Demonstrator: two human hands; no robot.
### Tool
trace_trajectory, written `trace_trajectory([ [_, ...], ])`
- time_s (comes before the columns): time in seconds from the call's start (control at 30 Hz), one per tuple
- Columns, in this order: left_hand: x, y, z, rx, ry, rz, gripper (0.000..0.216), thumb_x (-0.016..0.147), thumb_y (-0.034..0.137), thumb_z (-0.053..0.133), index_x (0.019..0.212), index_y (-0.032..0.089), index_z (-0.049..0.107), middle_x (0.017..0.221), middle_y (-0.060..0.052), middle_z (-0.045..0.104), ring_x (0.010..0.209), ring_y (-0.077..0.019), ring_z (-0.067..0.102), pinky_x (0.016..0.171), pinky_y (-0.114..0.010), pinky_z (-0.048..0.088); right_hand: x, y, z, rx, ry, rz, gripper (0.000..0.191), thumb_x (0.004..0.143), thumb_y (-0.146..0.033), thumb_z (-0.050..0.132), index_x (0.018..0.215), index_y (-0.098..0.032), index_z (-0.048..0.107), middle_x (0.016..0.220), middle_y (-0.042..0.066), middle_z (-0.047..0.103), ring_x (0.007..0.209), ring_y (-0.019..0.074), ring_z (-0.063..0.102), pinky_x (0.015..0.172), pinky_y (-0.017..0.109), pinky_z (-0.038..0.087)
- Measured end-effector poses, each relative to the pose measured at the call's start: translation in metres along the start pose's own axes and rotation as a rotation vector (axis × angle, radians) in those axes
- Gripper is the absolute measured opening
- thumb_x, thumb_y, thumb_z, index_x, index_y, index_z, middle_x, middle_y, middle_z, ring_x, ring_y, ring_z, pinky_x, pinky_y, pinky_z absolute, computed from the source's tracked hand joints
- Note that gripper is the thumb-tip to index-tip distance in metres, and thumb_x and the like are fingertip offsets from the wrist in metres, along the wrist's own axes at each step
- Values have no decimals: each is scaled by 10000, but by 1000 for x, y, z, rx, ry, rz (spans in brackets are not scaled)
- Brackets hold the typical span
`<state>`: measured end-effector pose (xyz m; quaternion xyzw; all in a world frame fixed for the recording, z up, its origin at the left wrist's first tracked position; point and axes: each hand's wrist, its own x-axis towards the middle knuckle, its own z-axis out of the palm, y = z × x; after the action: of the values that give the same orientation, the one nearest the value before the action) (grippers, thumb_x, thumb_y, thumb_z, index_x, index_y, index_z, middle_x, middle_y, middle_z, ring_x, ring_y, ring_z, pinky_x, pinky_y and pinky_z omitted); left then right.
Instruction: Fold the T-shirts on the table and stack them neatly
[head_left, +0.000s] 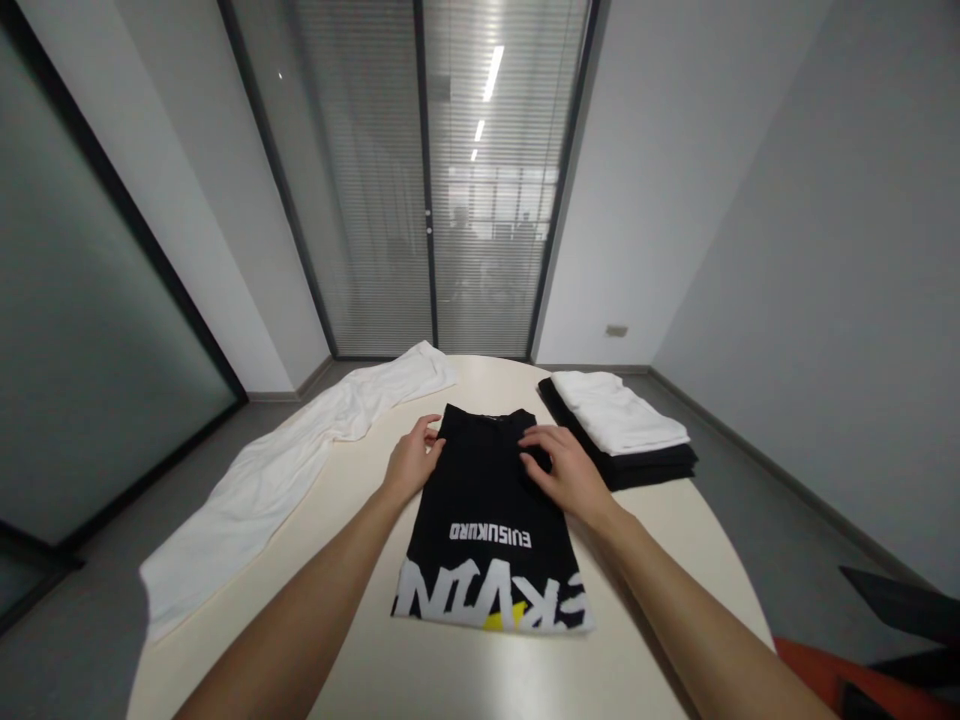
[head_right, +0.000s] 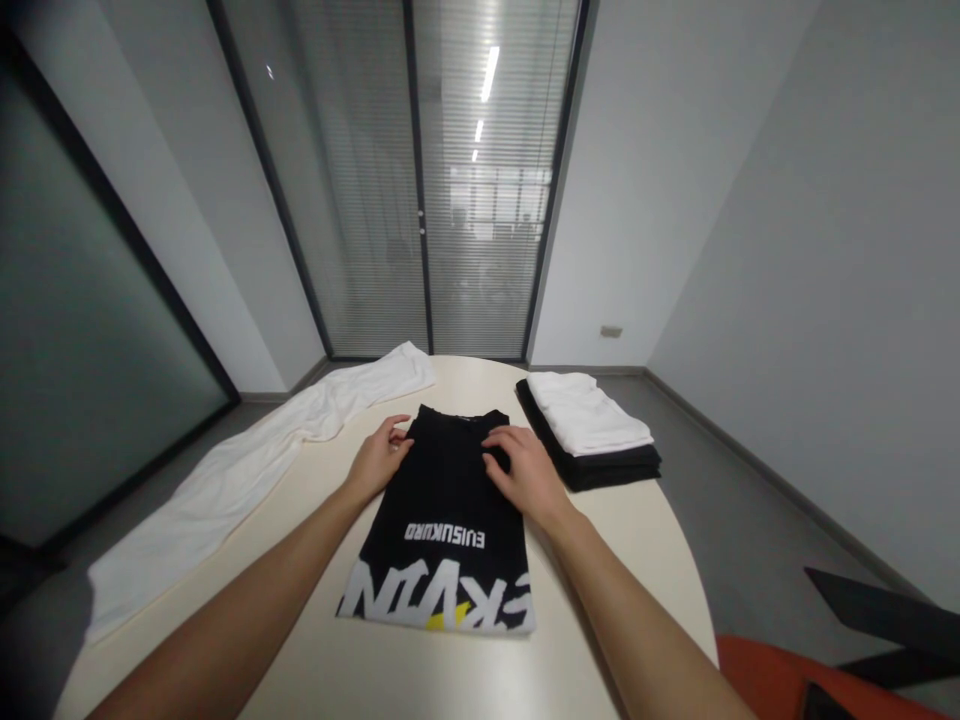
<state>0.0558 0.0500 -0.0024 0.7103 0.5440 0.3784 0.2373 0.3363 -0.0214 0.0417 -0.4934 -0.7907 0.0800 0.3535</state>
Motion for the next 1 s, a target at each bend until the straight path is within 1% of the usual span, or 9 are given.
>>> trace_trajectory([
  [0.07,0,-4,1,-32,13,13,376,891,227,578,1264,237,539,958,-30,733,869,-177,702,801,-283,510,-9,-36,-12,58,-304,-149,186,955,-352,557,992,-212,674,1002,67,672,955,197,625,901,329,473],
  [0.13,1,-8,2,-91,35,21,352,882,227,577,1233,230,552,929,-26,724,838,-175,701,784,-283,520,-18,-72,-17,65,-548,-276,228,875,-437,675,915,-214,695,896,41,672,857,185,627,788,285,463],
  [0.27,3,-13,5,-161,67,11,328,867,228,569,1195,226,565,872,-14,706,788,-177,699,748,-286,538,-33,-113,-8,-88,-729,-353,360,763,-436,751,1030,-203,687,911,43,697,820,207,637,739,298,445],
  [0.4,5,-16,7,-152,68,8,330,858,235,580,1187,220,569,876,-17,702,778,-172,694,735,-279,535,-35,-117,2,-228,-775,-385,198,803,-272,611,954,-167,685,867,69,708,769,207,636,673,295,424],
  [0.53,4,-9,6,-118,88,7,321,847,245,602,1168,225,589,850,-9,693,757,-165,677,718,-265,508,-34,-115,2,-245,-786,-390,145,786,-231,583,860,-167,691,802,66,712,671,185,612,591,282,371],
  [0.67,-1,10,-3,18,94,-16,259,886,331,593,1131,249,616,825,9,703,683,-155,655,658,-254,456,-44,-119,1,-75,-862,-405,97,776,-248,640,838,-203,700,739,9,706,600,139,569,553,248,340],
  [0.83,-7,27,-14,207,-50,75,217,942,429,534,970,268,677,771,21,711,669,-167,644,621,-262,414,-56,-126,4,181,-981,-557,76,853,-238,676,786,-203,672,681,-58,671,557,77,534,504,204,311],
  [0.93,-8,24,-12,262,-70,182,210,941,409,547,978,263,693,833,6,728,733,-180,656,678,-281,452,-45,-116,1,231,-880,-448,42,851,-244,682,856,-221,717,738,-61,699,621,78,600,565,183,374],
  [1.0,-7,18,-8,252,-79,275,223,945,372,545,1053,249,696,983,-26,742,893,-207,666,811,-316,487,-32,-98,-3,161,-642,-263,121,890,-267,630,938,-235,736,803,-34,721,698,108,641,657,206,430],
])
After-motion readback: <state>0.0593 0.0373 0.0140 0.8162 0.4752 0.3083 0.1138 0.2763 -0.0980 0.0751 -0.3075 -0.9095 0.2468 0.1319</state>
